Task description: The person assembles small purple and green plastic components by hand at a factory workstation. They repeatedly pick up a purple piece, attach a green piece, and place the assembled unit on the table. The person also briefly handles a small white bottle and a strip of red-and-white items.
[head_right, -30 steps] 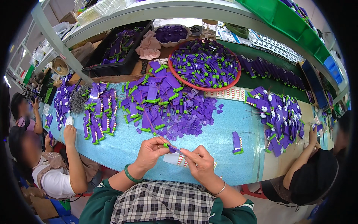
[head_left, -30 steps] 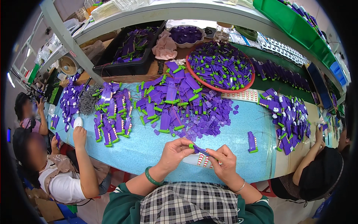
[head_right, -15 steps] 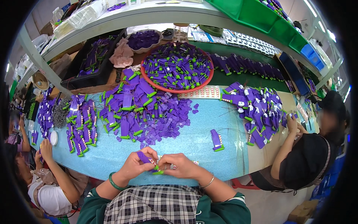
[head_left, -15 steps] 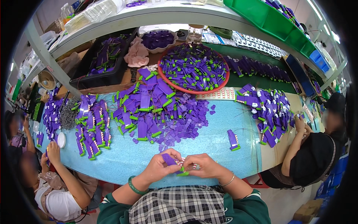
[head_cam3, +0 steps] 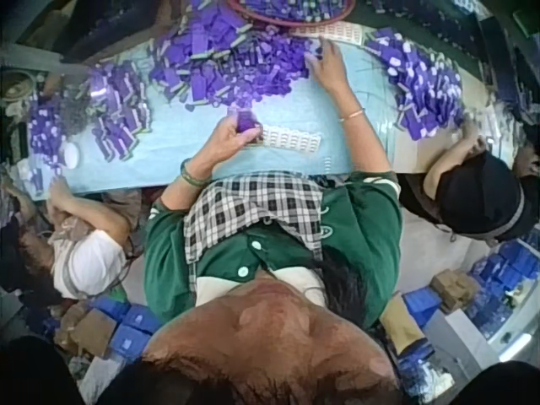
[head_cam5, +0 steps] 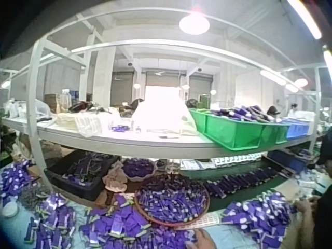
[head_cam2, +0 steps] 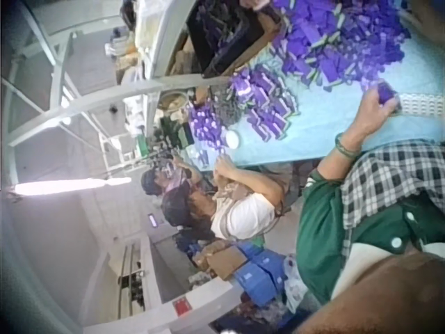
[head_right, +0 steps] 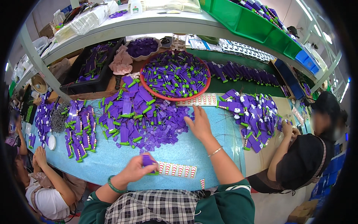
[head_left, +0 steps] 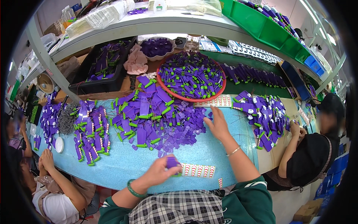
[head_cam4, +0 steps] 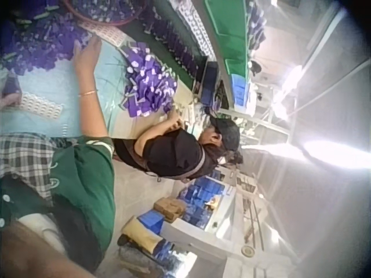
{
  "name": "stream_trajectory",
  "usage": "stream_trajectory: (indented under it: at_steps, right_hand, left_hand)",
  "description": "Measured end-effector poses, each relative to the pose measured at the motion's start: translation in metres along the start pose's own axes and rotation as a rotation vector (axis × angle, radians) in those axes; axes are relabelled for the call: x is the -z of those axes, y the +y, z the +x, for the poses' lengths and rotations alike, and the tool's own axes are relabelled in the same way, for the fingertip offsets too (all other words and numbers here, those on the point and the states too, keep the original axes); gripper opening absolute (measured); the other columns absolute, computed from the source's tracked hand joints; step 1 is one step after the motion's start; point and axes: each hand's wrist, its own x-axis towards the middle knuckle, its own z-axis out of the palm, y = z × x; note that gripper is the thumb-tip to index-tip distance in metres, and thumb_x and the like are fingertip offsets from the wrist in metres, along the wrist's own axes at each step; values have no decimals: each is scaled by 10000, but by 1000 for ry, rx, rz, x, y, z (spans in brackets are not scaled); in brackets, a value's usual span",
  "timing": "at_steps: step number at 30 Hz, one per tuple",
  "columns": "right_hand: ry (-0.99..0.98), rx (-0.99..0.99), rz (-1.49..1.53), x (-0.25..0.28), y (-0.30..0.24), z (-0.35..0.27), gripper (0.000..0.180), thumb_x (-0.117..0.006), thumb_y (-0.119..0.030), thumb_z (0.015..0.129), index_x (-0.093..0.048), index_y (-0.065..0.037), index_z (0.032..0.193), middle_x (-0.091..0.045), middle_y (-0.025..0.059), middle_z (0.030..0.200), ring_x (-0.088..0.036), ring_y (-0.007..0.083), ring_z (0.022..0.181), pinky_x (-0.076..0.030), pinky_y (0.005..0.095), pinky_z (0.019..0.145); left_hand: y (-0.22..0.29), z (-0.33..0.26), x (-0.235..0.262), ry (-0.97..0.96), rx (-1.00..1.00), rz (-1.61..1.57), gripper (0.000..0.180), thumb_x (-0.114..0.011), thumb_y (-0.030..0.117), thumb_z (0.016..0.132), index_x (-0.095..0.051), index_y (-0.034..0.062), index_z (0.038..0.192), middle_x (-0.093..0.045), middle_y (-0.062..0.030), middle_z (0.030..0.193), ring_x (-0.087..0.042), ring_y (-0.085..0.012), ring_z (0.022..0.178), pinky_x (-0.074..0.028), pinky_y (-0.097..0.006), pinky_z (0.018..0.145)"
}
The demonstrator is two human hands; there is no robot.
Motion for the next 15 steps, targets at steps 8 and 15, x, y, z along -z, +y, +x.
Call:
stream_trajectory:
  at_steps: [8,15]
  right_hand:
    - [1,-24,167,-68,-71,0,668,-618,-365,849,-379,-27,1374,-281,307,1413,-290,482,1294,-249,516,1065]
    - [-41,216,149,-75,-108,5,682,-647,-340,829,-381,-23,1371,-250,300,1435,-241,475,1331,-209,522,1096]
  left_hand:
    - [-70,23,-45,-126,113,-241,160,-477,150,978,-497,25,1075,-585,-28,905,-535,-80,815,-450,-249,760]
    - [-64,23,-44,-146,150,-324,162,-455,167,992,-499,26,1059,-591,-28,907,-549,-87,848,-460,-261,790]
